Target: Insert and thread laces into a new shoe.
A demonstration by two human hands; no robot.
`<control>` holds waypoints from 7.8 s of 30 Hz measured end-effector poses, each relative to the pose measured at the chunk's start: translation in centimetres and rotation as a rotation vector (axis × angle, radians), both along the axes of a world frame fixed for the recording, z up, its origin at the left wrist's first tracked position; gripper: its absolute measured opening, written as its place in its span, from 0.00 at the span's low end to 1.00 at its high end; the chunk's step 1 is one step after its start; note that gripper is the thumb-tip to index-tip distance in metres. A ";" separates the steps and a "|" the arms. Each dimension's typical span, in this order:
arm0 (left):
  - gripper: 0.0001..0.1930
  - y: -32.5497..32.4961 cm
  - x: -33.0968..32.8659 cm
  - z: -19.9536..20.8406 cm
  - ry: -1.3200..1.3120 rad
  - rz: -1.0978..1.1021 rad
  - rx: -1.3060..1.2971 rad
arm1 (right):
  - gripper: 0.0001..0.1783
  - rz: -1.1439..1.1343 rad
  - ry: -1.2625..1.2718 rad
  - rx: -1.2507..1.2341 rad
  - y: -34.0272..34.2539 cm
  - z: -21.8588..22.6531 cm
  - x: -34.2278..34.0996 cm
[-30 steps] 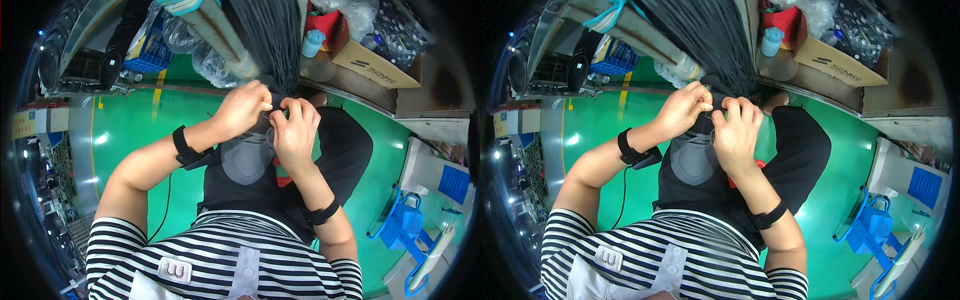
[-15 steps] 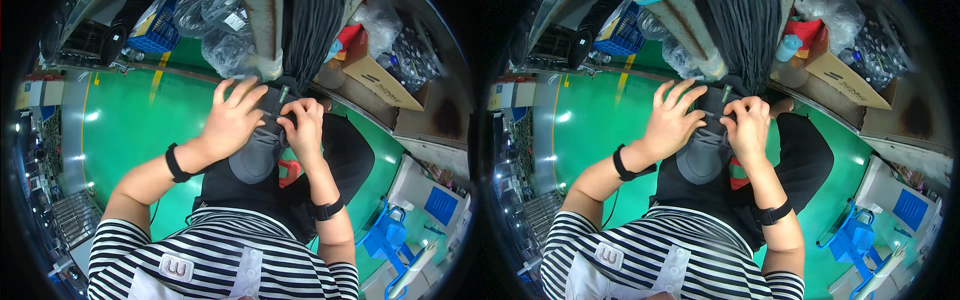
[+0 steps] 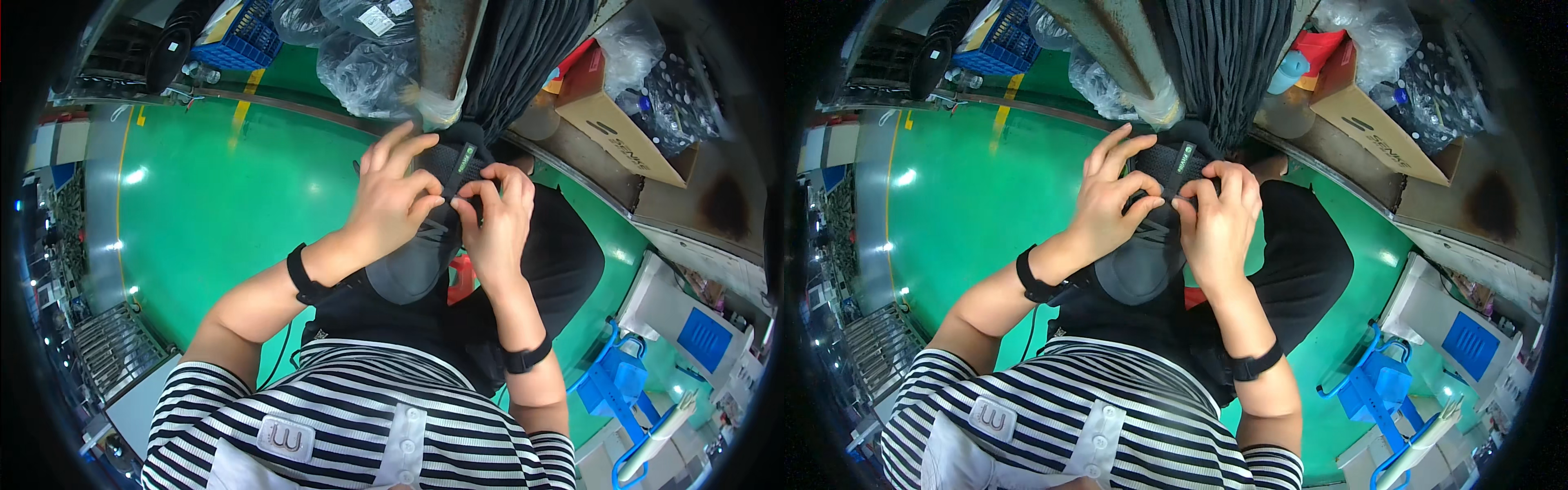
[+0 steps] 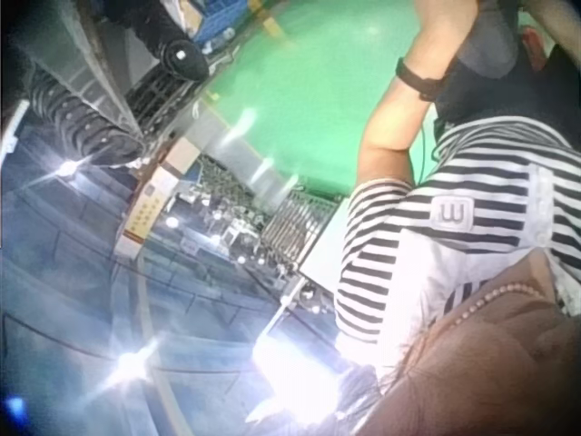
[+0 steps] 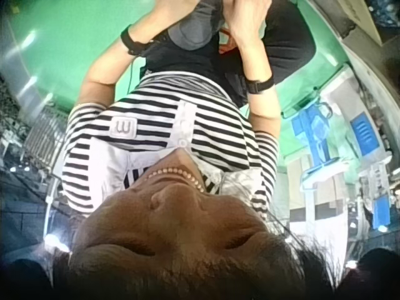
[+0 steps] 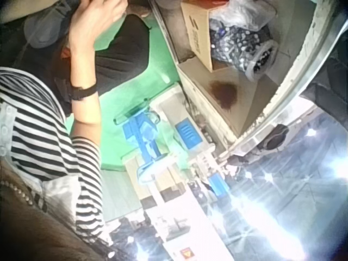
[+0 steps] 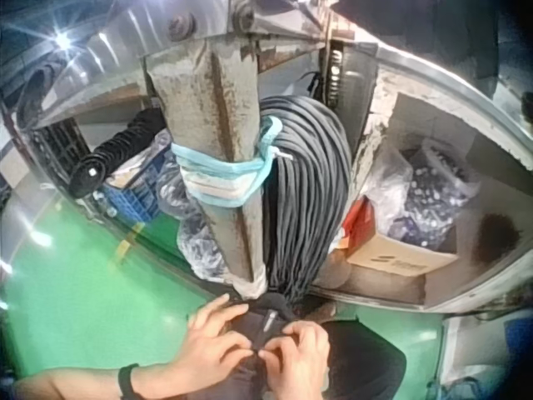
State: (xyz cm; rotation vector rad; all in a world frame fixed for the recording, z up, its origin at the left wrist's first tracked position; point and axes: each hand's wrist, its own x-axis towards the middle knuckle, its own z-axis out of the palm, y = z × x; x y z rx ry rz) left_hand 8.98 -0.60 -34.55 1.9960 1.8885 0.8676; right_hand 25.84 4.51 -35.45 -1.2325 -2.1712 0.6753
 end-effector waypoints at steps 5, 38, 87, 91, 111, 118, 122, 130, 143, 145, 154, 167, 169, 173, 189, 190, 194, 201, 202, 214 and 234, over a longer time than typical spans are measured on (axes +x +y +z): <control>0.07 -0.5 -0.1 1.0 0.147 0.018 0.004 | 0.12 0.014 0.011 -0.024 0.0 -0.2 -0.4; 0.09 -9.9 -32.7 0.9 -1.468 0.692 0.204 | 0.13 -0.881 1.368 -0.747 0.9 -5.2 37.9; 0.17 -9.9 -29.9 3.2 -0.514 0.948 0.226 | 0.12 -0.182 0.706 -0.939 -4.9 -4.6 1.3; 0.13 -8.1 -26.1 -1.0 0.086 0.669 0.132 | 0.08 -0.213 0.873 -1.045 -5.9 -4.3 1.8; 0.07 -1.9 -3.8 2.4 -0.299 0.013 -0.059 | 0.06 -0.096 -0.063 -0.360 -0.8 1.3 2.7; 0.08 -1.7 -4.5 3.1 0.095 -0.046 0.004 | 0.05 0.293 -0.723 0.166 1.0 4.1 0.0; 0.05 -0.9 -3.7 4.0 0.453 -0.105 0.061 | 0.02 0.470 -0.792 0.410 1.5 3.5 -0.5; 0.05 1.0 -2.1 4.6 0.650 -0.341 0.055 | 0.19 0.560 -0.410 0.272 4.6 5.1 2.2; 0.09 9.2 -7.7 3.5 0.126 -0.908 -0.649 | 0.14 0.637 -0.196 -0.208 7.4 1.2 3.5; 0.09 9.6 -7.4 3.8 0.046 -0.924 -0.741 | 0.12 0.646 -0.158 -0.364 7.5 1.1 3.2; 0.08 6.3 -5.4 1.3 -0.513 -0.347 -0.733 | 0.03 0.413 -0.123 -0.445 5.9 1.4 1.5; 0.33 -3.2 1.4 6.8 -0.995 -0.285 -0.571 | 0.07 0.427 1.230 -0.845 -2.6 5.9 0.9; 0.27 -2.4 1.3 6.3 -0.875 -0.279 -0.534 | 0.08 0.128 1.344 -0.976 -3.2 7.5 0.7; 0.14 -0.6 -6.3 4.9 -1.206 0.200 -0.335 | 0.17 -0.310 1.353 -0.938 1.7 0.3 13.9; 0.05 0.4 -3.6 1.7 -0.478 0.138 -0.150 | 0.03 -0.298 0.325 -0.514 -0.7 -0.8 3.5; 0.05 0.2 -3.6 1.9 -0.480 0.142 -0.154 | 0.03 -0.261 0.251 -0.321 -0.6 -0.4 3.0; 0.05 -0.3 -3.5 2.9 -0.357 0.141 -0.184 | 0.04 -0.137 0.050 0.055 -0.4 0.8 2.1; 0.04 0.0 -4.4 4.7 0.238 -0.018 0.021 | 0.08 0.036 -0.231 0.239 0.5 2.4 1.9; 0.04 0.2 -4.3 4.7 0.241 -0.016 0.022 | 0.07 0.070 -0.234 0.292 0.8 1.8 1.9; 0.08 3.8 -4.2 3.6 0.406 -0.308 -0.102 | 0.12 0.782 -0.421 0.120 8.8 3.8 2.4; 0.13 7.0 -8.5 0.9 0.081 -0.704 -0.030 | 0.07 0.285 0.386 -0.574 6.7 3.0 -1.9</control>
